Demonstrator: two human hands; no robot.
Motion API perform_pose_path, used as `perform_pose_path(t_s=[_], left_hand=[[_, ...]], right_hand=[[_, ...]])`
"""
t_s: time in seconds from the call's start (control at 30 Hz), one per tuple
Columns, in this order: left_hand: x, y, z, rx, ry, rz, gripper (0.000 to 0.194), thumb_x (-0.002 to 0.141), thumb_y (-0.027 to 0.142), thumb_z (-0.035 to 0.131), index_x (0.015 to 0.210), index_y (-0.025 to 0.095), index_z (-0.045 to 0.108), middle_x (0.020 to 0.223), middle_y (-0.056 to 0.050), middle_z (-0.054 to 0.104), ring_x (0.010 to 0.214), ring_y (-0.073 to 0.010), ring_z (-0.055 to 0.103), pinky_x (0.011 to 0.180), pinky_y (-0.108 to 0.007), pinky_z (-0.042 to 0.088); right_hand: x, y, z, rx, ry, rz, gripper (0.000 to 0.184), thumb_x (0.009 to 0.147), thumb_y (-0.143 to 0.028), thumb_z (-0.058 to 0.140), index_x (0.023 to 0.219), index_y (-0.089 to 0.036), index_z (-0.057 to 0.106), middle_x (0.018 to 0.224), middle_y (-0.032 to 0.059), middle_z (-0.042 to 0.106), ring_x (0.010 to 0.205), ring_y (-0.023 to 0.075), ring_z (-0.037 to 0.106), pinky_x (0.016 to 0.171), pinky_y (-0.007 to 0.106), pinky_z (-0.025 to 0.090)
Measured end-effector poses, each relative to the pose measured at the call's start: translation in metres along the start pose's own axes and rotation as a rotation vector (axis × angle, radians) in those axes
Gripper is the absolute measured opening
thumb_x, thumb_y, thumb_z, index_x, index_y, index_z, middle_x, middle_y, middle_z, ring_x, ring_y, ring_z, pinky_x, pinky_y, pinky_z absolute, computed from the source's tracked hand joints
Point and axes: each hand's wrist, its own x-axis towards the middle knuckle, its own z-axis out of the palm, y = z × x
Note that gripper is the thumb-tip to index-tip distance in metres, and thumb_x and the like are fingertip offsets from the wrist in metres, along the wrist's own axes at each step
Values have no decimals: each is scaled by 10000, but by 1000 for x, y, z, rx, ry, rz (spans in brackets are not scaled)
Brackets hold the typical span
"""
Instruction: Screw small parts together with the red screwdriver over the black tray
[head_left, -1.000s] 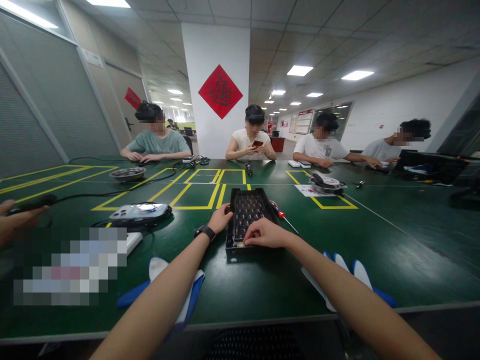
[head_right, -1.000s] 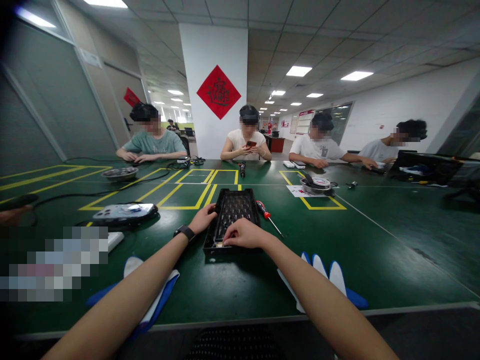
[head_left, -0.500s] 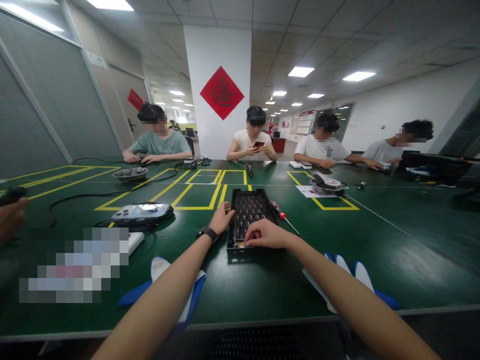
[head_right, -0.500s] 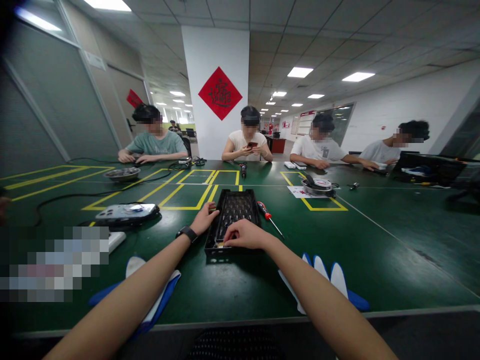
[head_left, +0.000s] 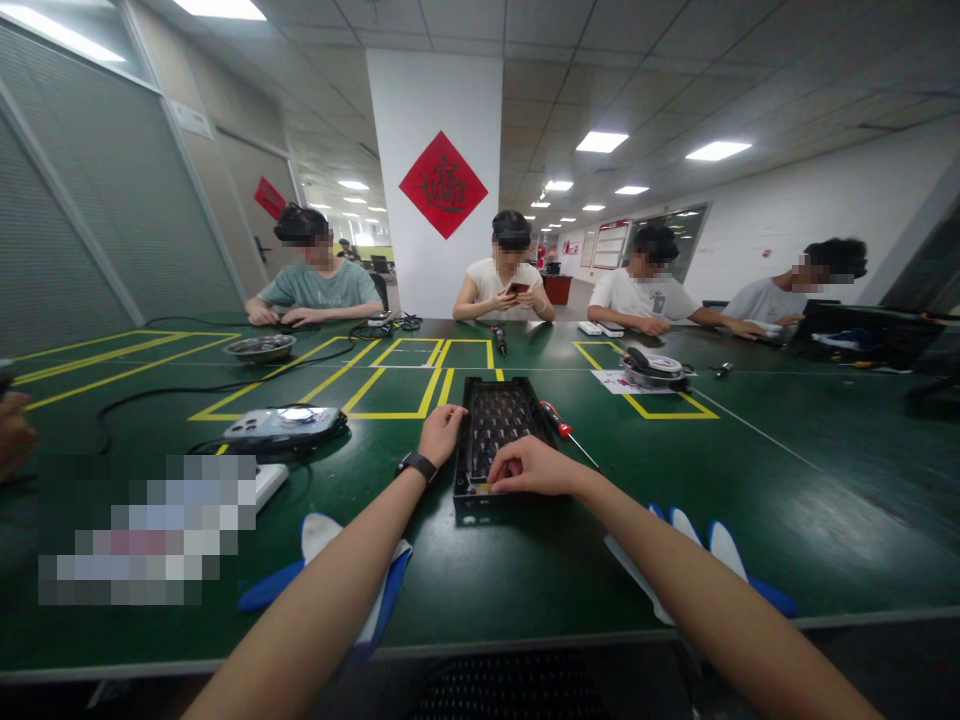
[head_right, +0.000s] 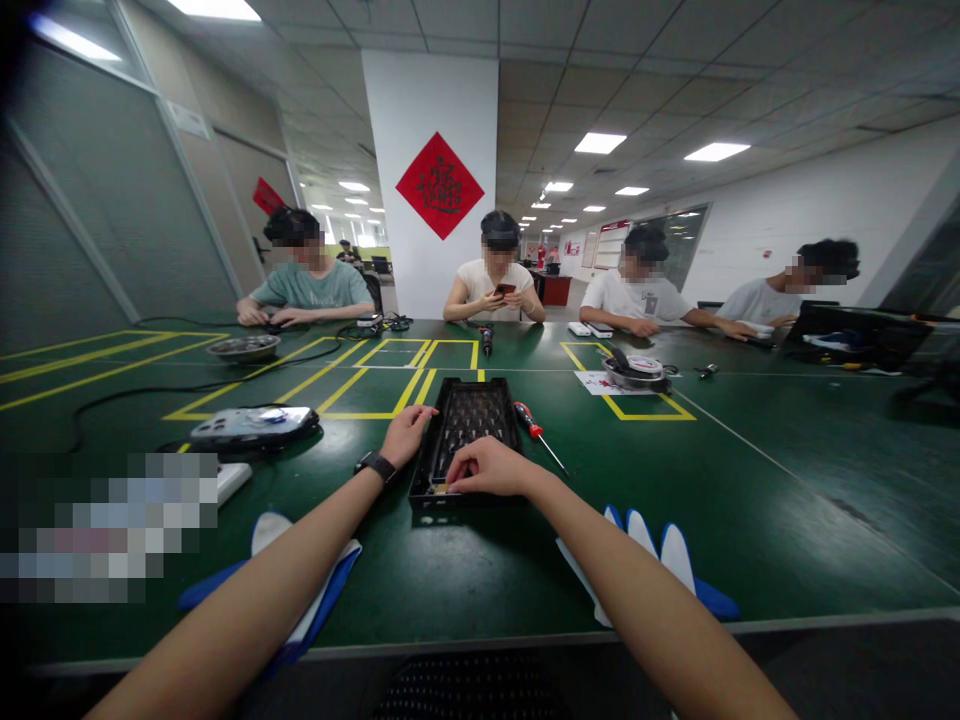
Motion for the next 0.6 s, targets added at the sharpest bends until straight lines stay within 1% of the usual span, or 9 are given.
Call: perform_pose_path(t_s=[0.1, 0.17, 0.27, 0.43, 0.6], left_hand=[[-1, 2, 2, -35, -17, -79, 329, 786, 327, 457, 1037, 132, 546, 1039, -91, 593, 907, -161, 564, 826, -305, 430], [-2, 2, 3, -44, -43, -108, 362, 766, 304, 495, 1077, 121, 518, 1079, -107, 575, 952, -172, 553, 853, -311, 423], [-2, 0, 4, -35, -81, -94, 364, 757, 286, 498, 1080, 120, 521, 1105, -110, 566, 984, -182, 542, 887, -323, 409], [-2, -2, 3, -34, -108, -45, 385, 726, 172, 464, 1106, 126, 509, 1112, -93, 567, 1015, -177, 527, 917, -324, 395], [-1, -2, 3, -19, -111, -39, 416, 715, 158, 454, 1126, 112, 499, 1145, -104, 547, 1035, -180, 517, 927, -325, 390]], right_hand=[[0, 0, 0, 12, 9, 12, 285, 680, -323, 634, 873, -114, 663, 688, 23, 606, 564, 73, 453, 501, 174, 330], [0, 0, 0, 4, 15, 15, 280, 675, -324, 638, 855, -111, 670, 662, 19, 599, 554, 71, 453, 497, 174, 326], [0, 0, 0, -19, 20, 6, 271, 679, -330, 634, 830, -110, 679, 635, 15, 590, 539, 68, 449, 496, 175, 320], [0, -2, 0, -36, 18, 11, 274, 698, -337, 616, 834, -109, 685, 613, 15, 589, 521, 68, 443, 495, 180, 312], [0, -3, -1, -58, 7, -4, 271, 709, -334, 607, 842, -110, 684, 617, 13, 588, 523, 65, 431, 497, 181, 307]])
